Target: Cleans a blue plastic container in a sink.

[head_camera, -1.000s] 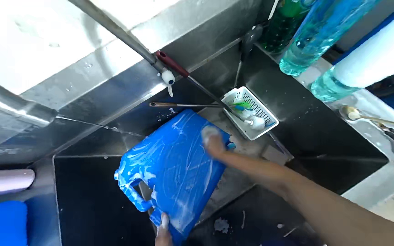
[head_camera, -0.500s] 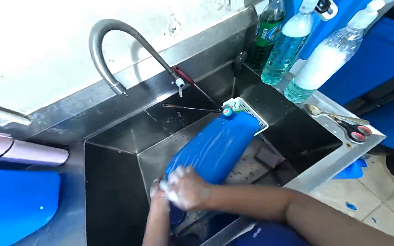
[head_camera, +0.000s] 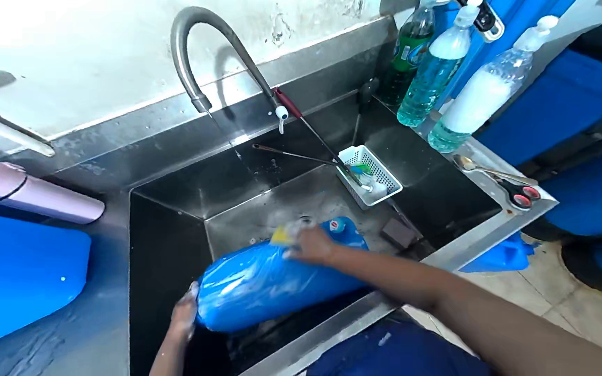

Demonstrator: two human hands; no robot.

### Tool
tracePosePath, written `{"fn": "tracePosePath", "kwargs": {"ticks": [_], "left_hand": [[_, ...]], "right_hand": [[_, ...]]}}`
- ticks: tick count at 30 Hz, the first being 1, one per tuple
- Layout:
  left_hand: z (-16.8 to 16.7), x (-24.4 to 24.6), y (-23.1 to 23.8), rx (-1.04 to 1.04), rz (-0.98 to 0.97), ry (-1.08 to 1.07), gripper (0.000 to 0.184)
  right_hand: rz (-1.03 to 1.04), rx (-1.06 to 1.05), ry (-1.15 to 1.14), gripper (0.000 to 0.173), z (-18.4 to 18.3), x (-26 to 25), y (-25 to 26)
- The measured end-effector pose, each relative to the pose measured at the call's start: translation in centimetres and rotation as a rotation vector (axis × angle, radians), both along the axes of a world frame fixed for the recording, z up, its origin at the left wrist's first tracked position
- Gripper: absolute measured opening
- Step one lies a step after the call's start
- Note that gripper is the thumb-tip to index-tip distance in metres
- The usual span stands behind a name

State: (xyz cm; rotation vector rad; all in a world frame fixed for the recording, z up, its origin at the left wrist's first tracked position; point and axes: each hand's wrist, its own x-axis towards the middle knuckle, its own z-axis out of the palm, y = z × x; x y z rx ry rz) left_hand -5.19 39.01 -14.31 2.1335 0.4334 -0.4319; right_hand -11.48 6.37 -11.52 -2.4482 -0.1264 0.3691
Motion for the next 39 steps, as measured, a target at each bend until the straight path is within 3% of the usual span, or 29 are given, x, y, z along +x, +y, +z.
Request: {"fn": "tracePosePath", "kwargs": {"ticks": [2,4,6,9,12,14,17,19,20,22,23,25,26,27,29,31,32,33,34,36,37,39], "left_hand": [[0.1,-0.8,0.0,-0.081,-0.046,0.01,0.058],[-0.2,-1.3,-0.6,-0.18,-0.042,-0.008,0.057],[-0.6,-1.4,-0.5,-0.245,-0.018,-0.013,0.057],[-0.4,-1.3,-0.6,-0.329,0.061,-0.015,0.053],[1.1,-0.9,-2.4,-0.43,0.134,-0.012,0.044],[4.4,0.9,-6.3,-0.478,0.185,0.043,0.042],[9.2,4.1,-13.2,-0.51,0.247,0.138,0.041],[10.2,6.4,-15.2,-0.541,0.281,0.127,0.042],[10.2,7.0,-15.2,-0.549,0.284,0.126,0.04],[8.9,7.3,-14.0,-0.455,0.339,0.098,0.03],[7.7,7.6,-13.3,-0.412,0.383,0.069,0.027],[5.2,8.2,-12.4,-0.343,0.441,0.031,0.024],[4.1,8.4,-12.3,-0.322,0.442,0.022,0.026],[3.5,8.6,-12.5,-0.3,0.434,0.01,0.027],[3.0,7.8,-13.4,-0.32,0.39,-0.03,0.032],[3.0,5.2,-13.2,-0.309,0.265,-0.113,0.031],[2.8,3.9,-12.8,-0.318,0.188,-0.137,0.043],[2.2,3.1,-12.2,-0.322,0.133,-0.147,0.054],[1.3,2.7,-11.8,-0.309,0.105,-0.16,0.055],[-0.3,1.8,-11.3,-0.218,0.069,-0.169,0.031],[-0.9,1.5,-11.3,-0.207,0.054,-0.156,0.027],[-1.8,1.5,-11.4,-0.219,0.082,-0.185,0.025]], "right_hand": [[-0.013,-0.083,0.182,0.083,0.0,-0.2,-5.2],[0.06,-0.106,0.209,0.091,0.0,-1.8,-6.9],[0.102,-0.074,0.162,0.08,-0.4,-4.2,-8.5],[-0.004,-0.04,0.203,0.048,-0.7,-6.0,-14.8],[-0.114,-0.169,0.358,0.046,0.2,-2.9,-21.8],[-0.072,0.05,0.161,0.046,0.5,1.7,-19.9],[0.199,0.35,-0.29,0.076,0.3,6.9,-3.7],[0.196,0.441,-0.465,0.058,3.0,9.1,4.8],[0.182,0.404,-0.503,0.047,3.5,9.9,5.8],[0.002,0.273,-0.49,0.032,0.4,11.7,1.2],[-0.115,0.201,-0.434,0.031,-3.2,13.3,-3.2],[-0.255,0.173,-0.17,0.042,-9.6,15.8,-10.6],[-0.265,0.21,-0.054,0.051,-11.5,15.8,-11.2],[-0.245,0.269,-0.021,0.057,-11.9,15.0,-9.3],[-0.069,0.434,-0.106,0.058,-7.8,12.0,-2.2],[0.189,0.609,-0.281,0.039,-4.6,9.3,2.6],[0.208,0.582,-0.386,0.03,-5.5,9.4,2.6],[0.123,0.445,-0.434,0.03,-7.5,10.6,0.5],[0.002,0.296,-0.321,0.034,-10.0,12.4,-3.5],[-0.255,0.127,0.159,0.043,-14.9,15.9,-12.8],[-0.342,0.094,0.361,0.048,-16.3,16.9,-15.5],[-0.362,0.071,0.34,0.05,-15.2,16.1,-13.6]]}}
